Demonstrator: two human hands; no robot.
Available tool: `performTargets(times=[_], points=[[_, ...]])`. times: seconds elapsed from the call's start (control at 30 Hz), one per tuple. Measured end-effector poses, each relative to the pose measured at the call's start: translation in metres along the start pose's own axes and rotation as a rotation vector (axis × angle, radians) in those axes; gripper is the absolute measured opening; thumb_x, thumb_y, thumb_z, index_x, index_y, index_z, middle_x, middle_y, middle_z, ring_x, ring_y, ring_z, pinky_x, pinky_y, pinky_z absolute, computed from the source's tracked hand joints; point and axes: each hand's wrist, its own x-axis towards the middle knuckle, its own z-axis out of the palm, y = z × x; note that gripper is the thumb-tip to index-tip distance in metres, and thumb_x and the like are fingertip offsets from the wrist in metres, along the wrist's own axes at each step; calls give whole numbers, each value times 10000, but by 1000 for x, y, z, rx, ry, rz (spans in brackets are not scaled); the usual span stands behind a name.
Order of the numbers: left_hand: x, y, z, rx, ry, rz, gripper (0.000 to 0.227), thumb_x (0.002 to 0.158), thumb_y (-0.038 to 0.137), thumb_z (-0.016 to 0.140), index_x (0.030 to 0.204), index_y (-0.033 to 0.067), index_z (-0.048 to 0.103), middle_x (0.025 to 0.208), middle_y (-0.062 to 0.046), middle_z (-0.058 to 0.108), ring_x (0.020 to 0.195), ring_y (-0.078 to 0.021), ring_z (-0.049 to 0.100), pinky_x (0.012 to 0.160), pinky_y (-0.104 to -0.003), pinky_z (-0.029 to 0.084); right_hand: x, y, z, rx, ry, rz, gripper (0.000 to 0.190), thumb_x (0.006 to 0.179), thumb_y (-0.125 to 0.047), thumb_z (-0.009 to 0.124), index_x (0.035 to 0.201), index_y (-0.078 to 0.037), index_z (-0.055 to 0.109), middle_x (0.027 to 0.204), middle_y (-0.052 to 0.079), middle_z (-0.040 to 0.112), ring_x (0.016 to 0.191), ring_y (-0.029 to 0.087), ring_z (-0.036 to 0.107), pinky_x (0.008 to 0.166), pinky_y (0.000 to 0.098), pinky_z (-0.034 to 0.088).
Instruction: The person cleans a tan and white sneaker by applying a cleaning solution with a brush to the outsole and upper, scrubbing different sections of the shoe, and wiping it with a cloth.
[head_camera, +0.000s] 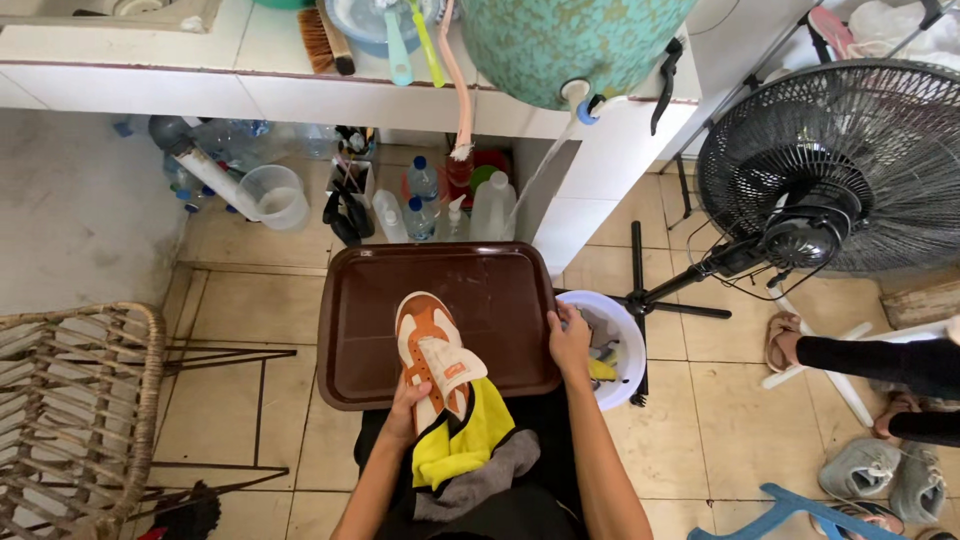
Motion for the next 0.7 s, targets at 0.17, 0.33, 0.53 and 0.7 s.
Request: performTargets(times=[0.17,0.33,0.53,0.7], points=[[15,-2,10,76,-49,-8,841,895,204,776,1657,144,427,1434,-212,685,1251,-423,709,1007,-604,610,32,-6,9,-80,-33,29,431,1025,-309,699,1410,-130,772,1098,120,843,1044,305,790,952,445,556],[32,-24,11,68,4,49,871,881,151,735,1706,175,457,1455,-212,713,1232,-367,721,1095,-608,556,39,10,1,-1,21,23,343,1066,-245,751,1396,-162,796,1089,164,849,1038,413,805,970,500,609],[32,-31,17,30,1,17,855,884,139,729,1694,157,456,1431,-222,713,1236,-378,722,1097,-603,557,4,24,-40,-53,64,132,356,1042,-330,778,1379,-219,802,1076,115,856,1048,362,799,987,516,591],[32,-38,10,-5,10,-8,853,890,120,701,1702,144,441,1433,-253,705,1219,-413,727,1083,-627,560,12,-16,-69,-261,5,158,421,1011,-435,793,1313,-144,758,1102,202,815,1144,482,741,1025,598,559]])
